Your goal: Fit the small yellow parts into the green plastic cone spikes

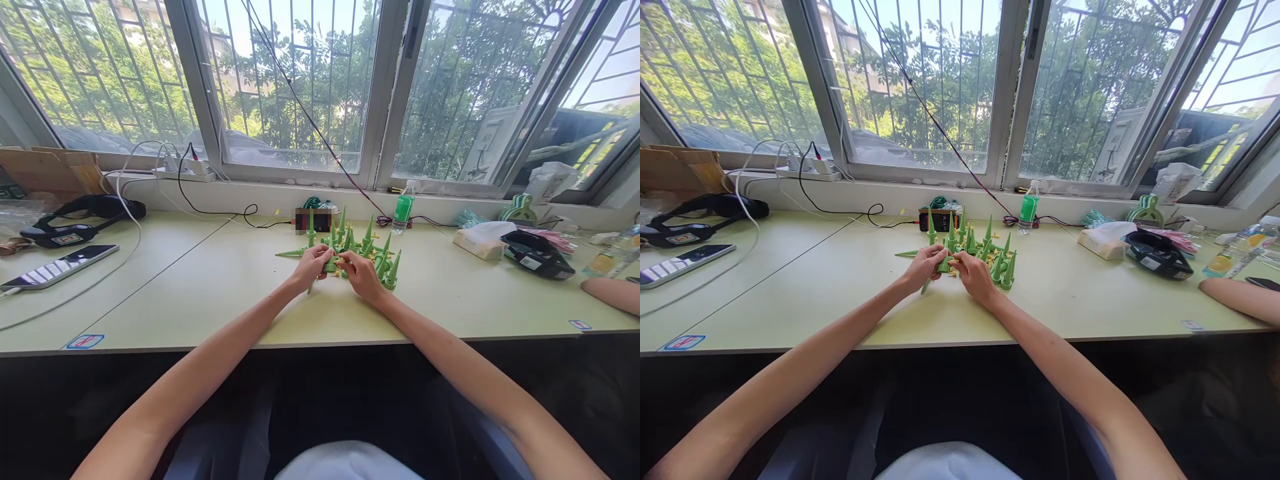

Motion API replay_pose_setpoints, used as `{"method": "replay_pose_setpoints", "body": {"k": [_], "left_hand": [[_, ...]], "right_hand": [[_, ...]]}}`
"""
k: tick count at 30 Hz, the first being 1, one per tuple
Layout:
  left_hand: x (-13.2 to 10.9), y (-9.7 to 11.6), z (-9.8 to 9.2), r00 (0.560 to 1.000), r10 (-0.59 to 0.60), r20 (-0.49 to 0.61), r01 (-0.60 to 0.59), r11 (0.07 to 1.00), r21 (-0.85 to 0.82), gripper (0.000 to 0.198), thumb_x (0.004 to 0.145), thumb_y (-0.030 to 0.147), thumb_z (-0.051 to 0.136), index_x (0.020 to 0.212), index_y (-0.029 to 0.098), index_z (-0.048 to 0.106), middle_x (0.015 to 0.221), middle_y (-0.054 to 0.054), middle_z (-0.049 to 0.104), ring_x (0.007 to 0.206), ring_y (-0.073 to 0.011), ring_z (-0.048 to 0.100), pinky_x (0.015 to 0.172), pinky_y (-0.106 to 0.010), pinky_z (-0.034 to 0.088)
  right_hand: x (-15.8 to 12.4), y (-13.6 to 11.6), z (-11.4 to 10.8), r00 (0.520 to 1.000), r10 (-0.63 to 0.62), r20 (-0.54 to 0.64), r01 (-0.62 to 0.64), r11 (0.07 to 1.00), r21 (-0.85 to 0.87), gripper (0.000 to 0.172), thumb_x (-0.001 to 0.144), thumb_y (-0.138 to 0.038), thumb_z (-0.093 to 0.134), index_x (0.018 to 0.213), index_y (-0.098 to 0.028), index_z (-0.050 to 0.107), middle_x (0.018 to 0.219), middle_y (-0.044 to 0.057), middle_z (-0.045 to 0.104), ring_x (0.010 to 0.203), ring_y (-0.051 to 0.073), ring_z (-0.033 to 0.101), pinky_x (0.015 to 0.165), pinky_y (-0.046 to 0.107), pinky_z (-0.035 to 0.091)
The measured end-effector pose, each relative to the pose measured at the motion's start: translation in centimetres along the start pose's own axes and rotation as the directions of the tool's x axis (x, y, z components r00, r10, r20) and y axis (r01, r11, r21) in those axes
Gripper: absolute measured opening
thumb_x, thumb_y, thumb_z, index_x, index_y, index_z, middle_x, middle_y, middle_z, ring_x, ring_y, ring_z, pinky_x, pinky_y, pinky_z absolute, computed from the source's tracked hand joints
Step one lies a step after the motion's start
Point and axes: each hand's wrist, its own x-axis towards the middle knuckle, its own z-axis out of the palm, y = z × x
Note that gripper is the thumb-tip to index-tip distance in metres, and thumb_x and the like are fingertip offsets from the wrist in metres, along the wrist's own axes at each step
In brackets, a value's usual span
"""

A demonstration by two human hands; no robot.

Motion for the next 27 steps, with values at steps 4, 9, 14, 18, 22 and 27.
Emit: {"method": "replay_pose_setpoints", "body": {"k": [4,9,14,18,22,27], "left_hand": [[-0.21,-0.11,-0.12,0.997,0.068,0.026,-0.070,0.995,0.070,0.042,0.076,0.056,0.070,0.081,0.019,0.050,0.057,0.006,0.042,0.043,-0.0048,0.032,0.035,-0.018,0.029],[-0.35,0.01,-0.07,0.986,0.166,0.027,-0.168,0.958,0.231,0.040,0.080,0.055,0.065,0.085,0.019,0.050,0.070,0.003,0.051,0.048,-0.0051,0.038,0.038,-0.018,0.033],[-0.33,-0.12,0.04,0.960,0.278,0.042,-0.276,0.901,0.336,0.032,0.083,0.049,0.061,0.088,0.019,0.052,0.077,0.001,0.057,0.053,-0.0060,0.044,0.045,-0.018,0.035],[-0.19,-0.45,0.09,0.951,0.304,0.065,-0.307,0.893,0.330,0.030,0.085,0.048,0.060,0.091,0.019,0.053,0.071,0.002,0.056,0.051,-0.0061,0.040,0.047,-0.019,0.035],[-0.05,-0.64,0.09,0.942,0.326,0.075,-0.332,0.881,0.336,0.030,0.086,0.047,0.059,0.091,0.018,0.054,0.071,0.003,0.055,0.050,-0.0055,0.037,0.047,-0.020,0.034],[0.16,-0.79,0.14,0.955,0.291,0.062,-0.297,0.912,0.284,0.031,0.085,0.047,0.062,0.086,0.018,0.051,0.070,0.004,0.053,0.046,-0.0040,0.036,0.042,-0.019,0.032]], "right_hand": [[-0.03,0.04,-0.07,1.000,0.007,0.015,-0.007,1.000,-0.001,0.022,0.098,-0.035,0.048,0.097,-0.020,0.063,0.078,0.003,0.069,0.066,0.016,0.060,0.065,0.024,0.040],[-0.15,0.18,-0.11,0.999,0.017,0.052,-0.014,0.999,-0.044,0.027,0.100,-0.036,0.043,0.085,-0.020,0.059,0.065,0.000,0.059,0.056,0.013,0.051,0.061,0.023,0.036],[-0.25,0.72,0.18,0.997,0.035,0.071,-0.026,0.993,-0.119,0.031,0.102,-0.035,0.036,0.079,-0.020,0.051,0.063,0.000,0.055,0.054,0.013,0.046,0.059,0.023,0.031],[-0.23,0.92,0.40,0.993,0.088,0.080,-0.075,0.985,-0.154,0.032,0.102,-0.036,0.032,0.076,-0.022,0.045,0.060,-0.001,0.052,0.052,0.014,0.045,0.057,0.024,0.028],[-0.17,0.73,0.43,0.985,0.144,0.097,-0.134,0.986,-0.099,0.034,0.103,-0.038,0.029,0.075,-0.022,0.041,0.058,-0.002,0.051,0.051,0.013,0.046,0.056,0.024,0.029],[-0.03,0.42,0.41,0.987,0.149,0.063,-0.146,0.988,-0.050,0.038,0.103,-0.044,0.031,0.073,-0.022,0.042,0.058,-0.002,0.050,0.052,0.012,0.044,0.056,0.024,0.029]]}}
